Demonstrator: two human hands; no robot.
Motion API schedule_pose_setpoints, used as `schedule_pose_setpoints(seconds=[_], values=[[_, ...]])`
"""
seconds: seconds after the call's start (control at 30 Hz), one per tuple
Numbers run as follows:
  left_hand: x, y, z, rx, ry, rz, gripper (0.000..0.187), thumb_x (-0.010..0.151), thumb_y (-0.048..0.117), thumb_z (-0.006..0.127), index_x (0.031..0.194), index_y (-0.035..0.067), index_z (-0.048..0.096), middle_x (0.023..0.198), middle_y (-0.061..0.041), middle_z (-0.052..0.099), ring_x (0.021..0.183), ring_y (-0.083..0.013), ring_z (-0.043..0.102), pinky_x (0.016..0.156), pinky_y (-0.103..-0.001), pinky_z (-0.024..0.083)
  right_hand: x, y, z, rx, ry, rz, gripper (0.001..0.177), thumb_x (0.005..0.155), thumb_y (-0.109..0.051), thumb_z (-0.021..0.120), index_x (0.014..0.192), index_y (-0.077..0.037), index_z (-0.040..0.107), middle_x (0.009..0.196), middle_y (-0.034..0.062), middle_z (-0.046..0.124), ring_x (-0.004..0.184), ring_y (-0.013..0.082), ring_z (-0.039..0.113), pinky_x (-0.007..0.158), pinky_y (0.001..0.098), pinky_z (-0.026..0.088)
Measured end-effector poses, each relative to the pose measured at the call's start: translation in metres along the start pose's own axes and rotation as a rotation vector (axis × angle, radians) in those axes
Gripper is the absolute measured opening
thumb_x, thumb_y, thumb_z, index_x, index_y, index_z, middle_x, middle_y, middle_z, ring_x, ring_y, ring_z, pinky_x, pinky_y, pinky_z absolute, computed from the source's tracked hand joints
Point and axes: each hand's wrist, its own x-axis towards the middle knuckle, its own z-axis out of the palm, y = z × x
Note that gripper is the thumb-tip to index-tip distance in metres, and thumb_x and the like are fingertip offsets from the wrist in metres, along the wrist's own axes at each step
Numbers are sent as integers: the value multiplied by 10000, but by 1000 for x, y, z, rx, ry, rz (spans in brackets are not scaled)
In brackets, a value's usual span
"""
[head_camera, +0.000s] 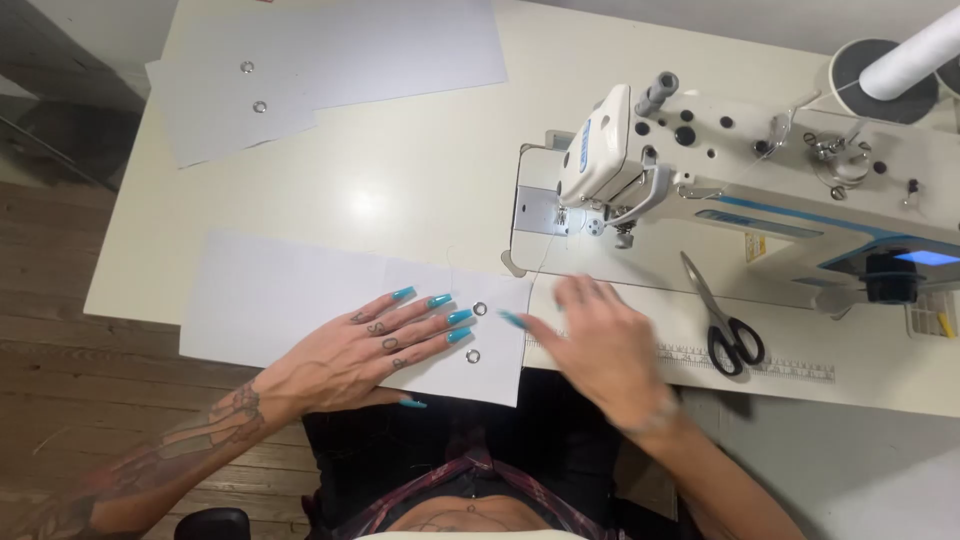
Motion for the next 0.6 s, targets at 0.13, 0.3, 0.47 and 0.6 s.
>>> schedule_pose_setpoints(seconds=[0.13, 0.3, 0.47, 0.6], values=[[-1, -6, 2, -16, 5, 50, 804, 734, 668, 369, 1387, 254, 150, 1453, 59, 157, 1329, -145, 133, 1076, -310, 117, 13, -1, 64, -87, 138, -94, 518, 815, -589, 405, 803, -85, 524, 672, 61, 433, 666, 245, 506, 524, 349, 457], [-2, -16, 7, -66, -16, 150, 774, 760, 721, 183, 1382, 261, 173, 1441, 72, 183, 1322, -139, 147, 1069, -312, 132, -6, 18, 56, -260, 61, -237, 169, 844, -261, 459, 768, -156, 567, 684, 7, 505, 721, 178, 545, 588, 296, 468], [7, -30, 2, -171, -22, 311, 738, 802, 657, 110, 1385, 206, 156, 1434, 27, 195, 1325, -163, 144, 1080, -333, 99, -70, 62, 16, -330, 17, 65, 179, 864, -167, 482, 691, -131, 510, 653, 8, 526, 650, 183, 531, 548, 281, 429], [20, -41, 0, -381, -62, 500, 690, 853, 586, 229, 1385, 151, 169, 1435, -5, 206, 1327, -212, 166, 1080, -380, 114, -109, 66, -9, -256, -11, 311, 167, 915, -156, 538, 774, -68, 517, 706, 50, 549, 655, 186, 527, 568, 296, 457]])
